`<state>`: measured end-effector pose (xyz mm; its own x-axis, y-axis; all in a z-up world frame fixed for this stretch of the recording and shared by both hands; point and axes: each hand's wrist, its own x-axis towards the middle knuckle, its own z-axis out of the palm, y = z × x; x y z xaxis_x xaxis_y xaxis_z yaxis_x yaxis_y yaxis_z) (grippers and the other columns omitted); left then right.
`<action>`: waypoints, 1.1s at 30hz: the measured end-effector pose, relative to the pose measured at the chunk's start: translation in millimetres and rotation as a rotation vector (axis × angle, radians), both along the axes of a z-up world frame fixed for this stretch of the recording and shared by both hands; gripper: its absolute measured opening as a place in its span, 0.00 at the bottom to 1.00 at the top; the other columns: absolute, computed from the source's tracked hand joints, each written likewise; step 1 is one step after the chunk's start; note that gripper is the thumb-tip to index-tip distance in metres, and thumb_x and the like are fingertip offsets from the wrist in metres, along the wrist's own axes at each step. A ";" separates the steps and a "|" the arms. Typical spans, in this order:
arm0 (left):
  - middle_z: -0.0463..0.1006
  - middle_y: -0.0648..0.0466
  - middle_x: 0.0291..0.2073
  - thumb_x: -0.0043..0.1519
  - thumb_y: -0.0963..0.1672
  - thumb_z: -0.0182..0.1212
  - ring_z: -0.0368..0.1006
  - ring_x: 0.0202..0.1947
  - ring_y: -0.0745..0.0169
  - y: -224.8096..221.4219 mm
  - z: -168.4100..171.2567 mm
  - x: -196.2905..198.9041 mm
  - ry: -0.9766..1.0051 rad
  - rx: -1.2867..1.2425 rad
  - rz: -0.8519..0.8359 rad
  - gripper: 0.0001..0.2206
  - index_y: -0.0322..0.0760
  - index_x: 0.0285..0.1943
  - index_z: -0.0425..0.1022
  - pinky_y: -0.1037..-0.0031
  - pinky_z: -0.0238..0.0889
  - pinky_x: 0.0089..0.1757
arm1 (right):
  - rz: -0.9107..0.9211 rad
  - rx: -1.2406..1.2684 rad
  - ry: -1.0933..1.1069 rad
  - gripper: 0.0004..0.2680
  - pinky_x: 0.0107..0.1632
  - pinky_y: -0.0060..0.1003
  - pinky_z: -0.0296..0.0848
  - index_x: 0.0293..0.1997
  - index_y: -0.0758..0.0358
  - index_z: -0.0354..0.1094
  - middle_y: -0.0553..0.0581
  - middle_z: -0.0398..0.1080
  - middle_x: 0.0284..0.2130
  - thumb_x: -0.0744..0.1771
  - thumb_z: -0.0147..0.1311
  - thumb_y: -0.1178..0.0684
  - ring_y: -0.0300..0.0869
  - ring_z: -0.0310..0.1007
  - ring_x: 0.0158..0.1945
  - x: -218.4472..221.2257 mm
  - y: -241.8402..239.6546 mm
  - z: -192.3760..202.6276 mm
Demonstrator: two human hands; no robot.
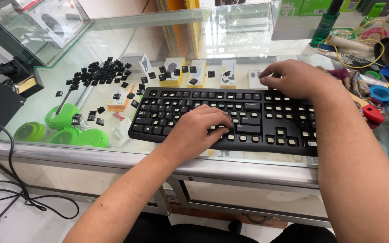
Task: Installing mechanical switches into a keyboard frame
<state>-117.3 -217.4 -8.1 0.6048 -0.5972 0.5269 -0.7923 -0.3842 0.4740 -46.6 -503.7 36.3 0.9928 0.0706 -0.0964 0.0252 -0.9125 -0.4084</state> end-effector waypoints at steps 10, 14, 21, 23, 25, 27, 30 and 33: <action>0.81 0.57 0.40 0.60 0.39 0.67 0.78 0.42 0.56 1.2 -2.3 1.5 -0.121 0.032 -0.025 0.04 0.43 0.38 0.79 0.69 0.75 0.42 | -0.008 -0.006 0.000 0.15 0.59 0.57 0.71 0.58 0.45 0.76 0.50 0.82 0.44 0.67 0.49 0.41 0.54 0.75 0.57 -5.7 3.0 4.9; 0.80 0.56 0.40 0.62 0.39 0.64 0.78 0.42 0.56 -0.3 -9.6 3.1 -0.258 0.083 -0.024 0.04 0.43 0.40 0.78 0.70 0.75 0.42 | -0.001 -0.010 -0.013 0.15 0.59 0.57 0.71 0.58 0.46 0.76 0.52 0.82 0.43 0.67 0.50 0.41 0.56 0.75 0.57 -4.3 3.1 3.1; 0.81 0.55 0.41 0.61 0.38 0.58 0.79 0.42 0.52 4.6 4.9 -1.3 -0.108 0.076 -0.040 0.07 0.42 0.39 0.80 0.67 0.75 0.43 | -0.030 -0.008 0.021 0.15 0.59 0.57 0.70 0.58 0.42 0.75 0.48 0.81 0.45 0.67 0.50 0.41 0.53 0.74 0.59 -0.3 2.5 -0.3; 0.80 0.56 0.43 0.60 0.35 0.52 0.79 0.42 0.52 5.4 3.7 -0.6 -0.037 0.040 -0.028 0.12 0.42 0.40 0.80 0.66 0.75 0.44 | 0.013 -0.019 -0.022 0.15 0.57 0.56 0.72 0.58 0.44 0.76 0.50 0.82 0.43 0.67 0.50 0.40 0.54 0.76 0.56 4.2 -1.8 -6.7; 0.78 0.56 0.44 0.59 0.36 0.53 0.78 0.40 0.54 3.3 9.3 -2.4 -0.037 0.054 -0.037 0.11 0.41 0.40 0.81 0.67 0.72 0.43 | -0.017 -0.039 0.048 0.15 0.60 0.51 0.68 0.60 0.43 0.75 0.50 0.78 0.51 0.69 0.49 0.41 0.50 0.73 0.59 -8.6 13.9 13.8; 0.77 0.56 0.44 0.58 0.36 0.54 0.77 0.38 0.56 1.8 10.6 -5.0 -0.042 0.070 -0.043 0.11 0.39 0.40 0.82 0.67 0.70 0.41 | -0.043 -0.058 0.112 0.15 0.62 0.45 0.64 0.61 0.43 0.74 0.51 0.75 0.59 0.70 0.47 0.41 0.47 0.70 0.63 -15.7 22.2 24.9; 0.78 0.52 0.44 0.61 0.37 0.59 0.75 0.38 0.51 -1.4 5.7 -6.0 -0.287 0.093 -0.088 0.04 0.33 0.40 0.79 0.66 0.70 0.39 | -0.051 -0.055 0.120 0.15 0.62 0.46 0.64 0.62 0.43 0.73 0.52 0.74 0.59 0.70 0.47 0.40 0.47 0.70 0.63 -14.3 18.9 23.3; 0.79 0.55 0.41 0.65 0.40 0.62 0.72 0.35 0.51 -2.1 1.4 -4.3 -0.466 0.185 -0.055 0.03 0.36 0.38 0.74 0.65 0.67 0.37 | 0.010 -0.058 0.092 0.15 0.64 0.45 0.63 0.62 0.45 0.74 0.54 0.74 0.60 0.70 0.48 0.41 0.49 0.70 0.64 -9.4 19.0 18.5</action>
<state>-121.6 -219.5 -6.7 0.2955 -0.7303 0.6159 -0.9249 -0.3801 -0.0070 -56.0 -484.7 54.8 0.9789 0.0725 -0.1910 -0.0002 -0.9346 -0.3558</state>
